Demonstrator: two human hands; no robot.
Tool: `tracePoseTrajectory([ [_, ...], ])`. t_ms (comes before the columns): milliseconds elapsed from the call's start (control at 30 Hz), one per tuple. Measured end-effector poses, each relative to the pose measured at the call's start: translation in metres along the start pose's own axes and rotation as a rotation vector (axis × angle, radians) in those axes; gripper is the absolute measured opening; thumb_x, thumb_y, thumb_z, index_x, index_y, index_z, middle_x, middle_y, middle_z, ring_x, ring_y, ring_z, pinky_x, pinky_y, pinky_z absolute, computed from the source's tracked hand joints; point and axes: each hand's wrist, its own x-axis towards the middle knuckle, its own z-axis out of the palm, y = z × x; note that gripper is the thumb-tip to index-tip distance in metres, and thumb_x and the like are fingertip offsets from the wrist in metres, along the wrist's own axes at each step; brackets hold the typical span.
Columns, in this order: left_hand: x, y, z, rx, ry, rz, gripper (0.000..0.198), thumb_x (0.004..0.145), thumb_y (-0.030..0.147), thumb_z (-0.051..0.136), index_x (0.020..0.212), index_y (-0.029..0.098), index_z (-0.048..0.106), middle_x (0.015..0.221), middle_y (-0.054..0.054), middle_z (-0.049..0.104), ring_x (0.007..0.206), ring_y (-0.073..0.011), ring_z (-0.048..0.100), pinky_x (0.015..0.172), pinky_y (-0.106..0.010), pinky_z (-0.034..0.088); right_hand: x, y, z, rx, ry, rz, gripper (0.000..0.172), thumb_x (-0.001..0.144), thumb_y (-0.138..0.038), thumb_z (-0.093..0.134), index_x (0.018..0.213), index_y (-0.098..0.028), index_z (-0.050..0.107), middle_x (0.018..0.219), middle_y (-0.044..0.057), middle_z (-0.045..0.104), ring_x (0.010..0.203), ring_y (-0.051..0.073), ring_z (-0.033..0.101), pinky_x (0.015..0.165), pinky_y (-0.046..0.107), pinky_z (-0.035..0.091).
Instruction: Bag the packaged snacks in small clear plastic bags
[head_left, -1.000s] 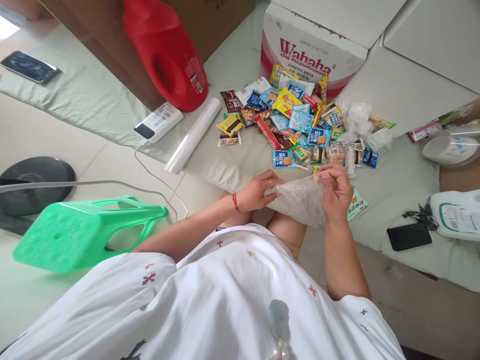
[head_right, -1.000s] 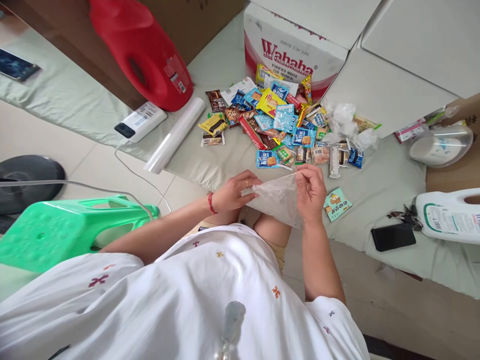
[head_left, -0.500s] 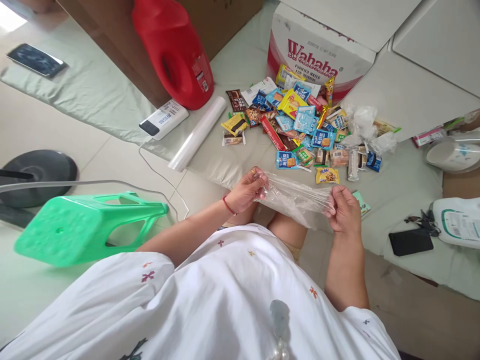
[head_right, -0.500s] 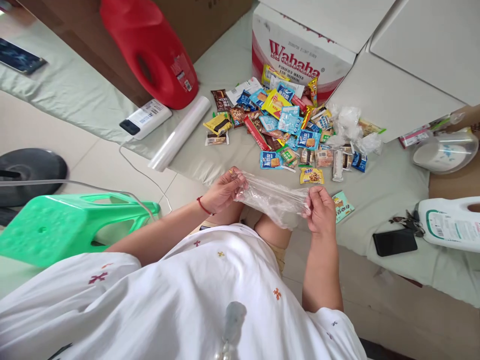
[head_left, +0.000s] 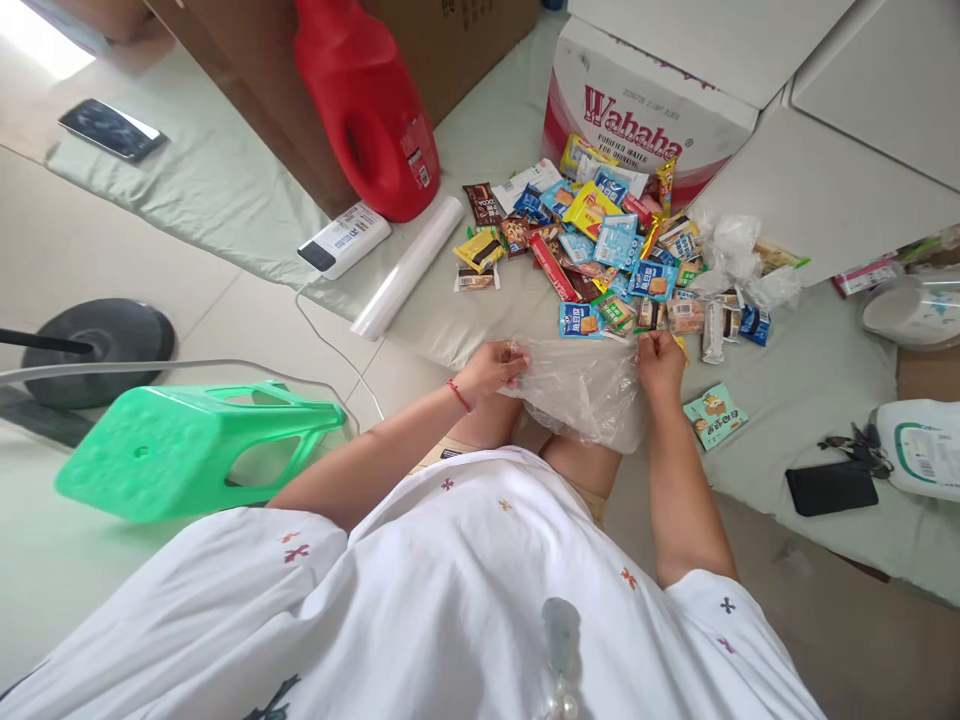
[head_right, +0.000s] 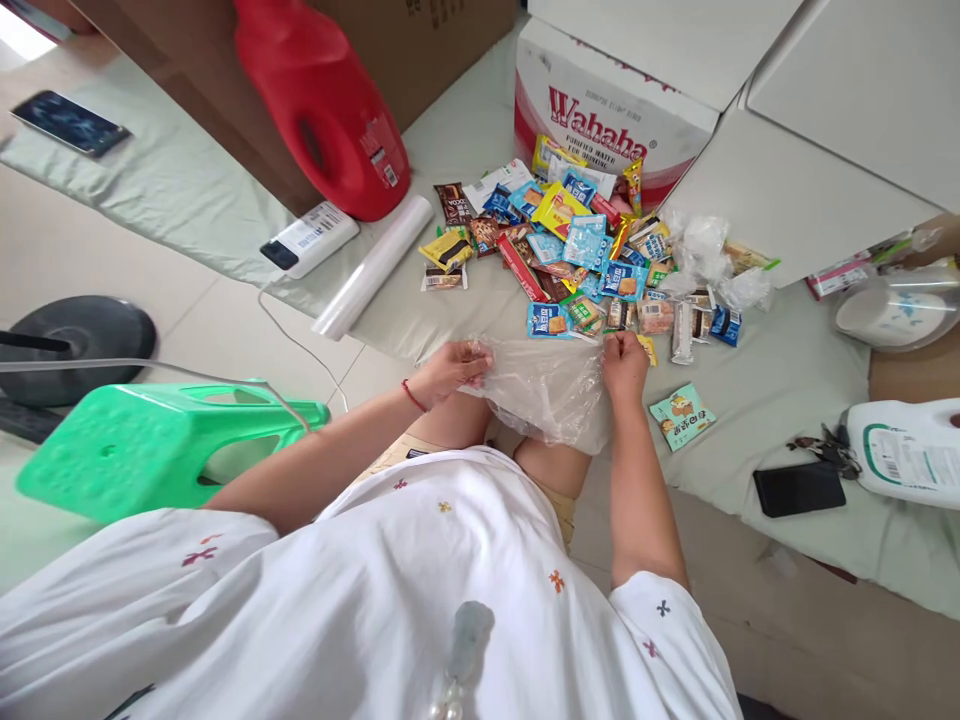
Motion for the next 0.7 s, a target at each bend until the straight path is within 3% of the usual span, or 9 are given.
tracePoseTrajectory([
  [100, 0.006, 0.002, 0.007, 0.125, 0.152, 0.111, 0.016, 0.094, 0.035, 0.062, 0.095, 0.019, 0.056, 0.078, 0.002, 0.061, 0.058, -0.0094, 0.054, 0.054, -0.022, 0.044, -0.002, 0.007, -0.004, -0.265, 0.084, -0.112, 0.032, 0.097, -0.043, 0.049, 0.094, -0.018, 0.069, 0.073, 0.005, 0.065, 0.072, 0.021, 0.056, 0.074, 0.033, 0.042],
  [167, 0.013, 0.005, 0.010, 0.355, 0.196, 0.186, 0.011, 0.098, 0.030, 0.052, 0.097, 0.020, 0.056, 0.076, 0.001, 0.061, 0.058, -0.0117, 0.053, 0.056, -0.024, 0.042, -0.007, 0.011, -0.007, -0.384, 0.121, -0.120, 0.037, 0.100, -0.042, 0.045, 0.102, -0.016, 0.071, 0.081, 0.009, 0.068, 0.075, 0.023, 0.057, 0.075, 0.033, 0.040],
  [300, 0.034, 0.015, 0.011, 0.871, 0.261, 0.241, 0.013, 0.098, 0.029, 0.053, 0.096, 0.020, 0.062, 0.077, -0.005, 0.065, 0.074, -0.0209, 0.061, 0.070, -0.031, 0.045, -0.007, 0.017, -0.015, -0.526, 0.164, -0.078, 0.043, 0.103, -0.044, 0.041, 0.111, -0.016, 0.073, 0.090, 0.012, 0.071, 0.077, 0.022, 0.058, 0.073, 0.032, 0.039],
  [400, 0.046, 0.023, 0.012, 1.049, 0.319, 0.223, 0.018, 0.097, 0.032, 0.056, 0.106, 0.020, 0.066, 0.100, -0.012, 0.070, 0.092, -0.0271, 0.066, 0.080, -0.036, 0.048, 0.005, 0.020, -0.027, -0.572, 0.156, -0.046, 0.044, 0.103, -0.044, 0.042, 0.112, -0.015, 0.073, 0.093, 0.013, 0.071, 0.080, 0.023, 0.059, 0.074, 0.033, 0.041],
  [500, 0.043, 0.026, 0.012, 1.080, 0.542, 0.375, 0.037, 0.093, 0.034, 0.064, 0.125, 0.018, 0.062, 0.134, -0.018, 0.062, 0.121, -0.0350, 0.059, 0.096, -0.044, 0.048, 0.012, 0.016, -0.043, -0.557, 0.160, -0.120, 0.046, 0.101, -0.047, 0.044, 0.119, -0.014, 0.072, 0.104, 0.016, 0.072, 0.093, 0.027, 0.061, 0.083, 0.038, 0.047],
  [567, 0.034, 0.023, 0.013, 1.054, 0.649, 0.516, 0.041, 0.094, 0.034, 0.062, 0.130, 0.016, 0.061, 0.143, -0.021, 0.057, 0.135, -0.0384, 0.050, 0.106, -0.052, 0.042, 0.004, 0.007, -0.051, -0.508, 0.233, -0.245, 0.049, 0.101, -0.050, 0.044, 0.121, -0.014, 0.071, 0.114, 0.018, 0.071, 0.107, 0.031, 0.061, 0.095, 0.045, 0.048],
  [633, 0.022, 0.017, 0.017, 1.051, 0.539, 0.673, 0.032, 0.099, 0.033, 0.052, 0.124, 0.018, 0.066, 0.138, -0.019, 0.063, 0.138, -0.0359, 0.050, 0.113, -0.055, 0.036, -0.020, -0.004, -0.054, -0.454, 0.282, -0.345, 0.048, 0.103, -0.049, 0.040, 0.119, -0.016, 0.071, 0.115, 0.019, 0.070, 0.113, 0.033, 0.060, 0.102, 0.050, 0.046],
  [700, 0.012, 0.007, 0.023, 1.082, 0.273, 0.781, 0.034, 0.104, 0.034, 0.043, 0.119, 0.021, 0.070, 0.131, -0.016, 0.069, 0.136, -0.0311, 0.054, 0.117, -0.053, 0.033, -0.056, -0.014, -0.049, -0.412, 0.170, -0.413, 0.044, 0.105, -0.045, 0.037, 0.119, -0.020, 0.071, 0.114, 0.018, 0.071, 0.114, 0.033, 0.062, 0.104, 0.052, 0.047],
])
